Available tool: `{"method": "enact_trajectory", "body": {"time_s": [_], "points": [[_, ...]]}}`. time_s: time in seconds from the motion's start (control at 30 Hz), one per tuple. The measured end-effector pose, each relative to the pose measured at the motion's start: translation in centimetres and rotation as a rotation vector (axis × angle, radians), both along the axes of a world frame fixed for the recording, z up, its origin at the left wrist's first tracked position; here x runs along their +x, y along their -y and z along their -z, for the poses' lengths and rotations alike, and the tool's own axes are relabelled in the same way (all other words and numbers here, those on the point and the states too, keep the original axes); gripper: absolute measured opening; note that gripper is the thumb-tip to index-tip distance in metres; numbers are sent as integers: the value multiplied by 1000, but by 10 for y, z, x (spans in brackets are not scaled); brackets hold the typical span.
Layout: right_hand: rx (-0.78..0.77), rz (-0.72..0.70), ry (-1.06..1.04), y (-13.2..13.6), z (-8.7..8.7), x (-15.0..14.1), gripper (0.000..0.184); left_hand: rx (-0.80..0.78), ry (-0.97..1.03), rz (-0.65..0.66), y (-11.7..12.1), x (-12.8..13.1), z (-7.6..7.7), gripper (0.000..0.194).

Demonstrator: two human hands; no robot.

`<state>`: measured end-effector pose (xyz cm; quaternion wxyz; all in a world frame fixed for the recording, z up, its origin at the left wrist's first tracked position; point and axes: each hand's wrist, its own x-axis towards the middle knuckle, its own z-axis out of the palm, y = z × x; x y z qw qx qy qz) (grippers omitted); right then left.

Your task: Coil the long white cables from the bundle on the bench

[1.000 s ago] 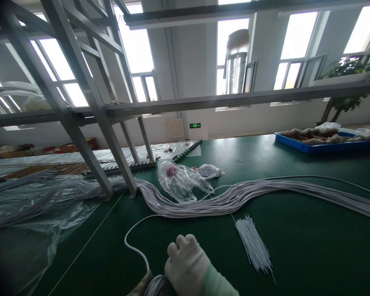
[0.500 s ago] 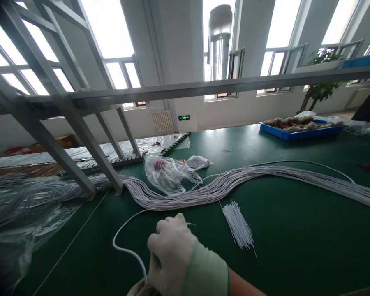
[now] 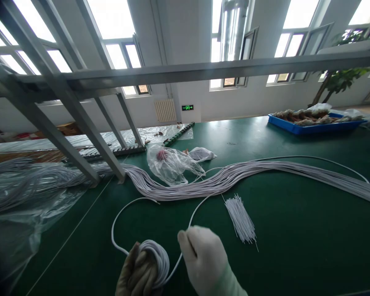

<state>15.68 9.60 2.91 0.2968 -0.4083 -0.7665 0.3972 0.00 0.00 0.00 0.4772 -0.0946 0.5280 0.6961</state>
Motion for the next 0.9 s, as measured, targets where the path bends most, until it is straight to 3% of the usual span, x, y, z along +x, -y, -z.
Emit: {"method": "enact_trajectory", "body": {"time_s": [0.07, 0.13, 0.23, 0.3, 0.4, 0.5, 0.6, 0.77, 0.9], "points": [[-347, -104, 4, 22, 17, 9, 65, -44, -74, 17, -4, 3, -2, 63], [-589, -151, -50, 36, 30, 7, 65, -57, -87, 52, -7, 8, -4, 63], [-705, -64, -221, 44, 37, -8, 62, -24, 11, 80, -9, 13, -1, 53], [-585, -4, -265, 44, 36, -16, 57, -24, 54, 83, -6, 15, 5, 52], [-179, 31, -176, 44, 35, -19, 52, -19, 101, 56, 1, 14, 12, 48], [59, 65, -107, 43, 36, -15, 45, -5, 149, 42, 3, 13, 9, 23], [146, 96, -94, 44, 39, -11, 39, 7, 155, 22, 0, 12, 0, 6], [280, 136, -78, 45, 37, -10, 35, 37, 215, -55, -6, 16, -15, 20], [27, 107, -106, 45, 29, -16, 42, 41, 309, -97, -7, 27, -26, 12]]}}
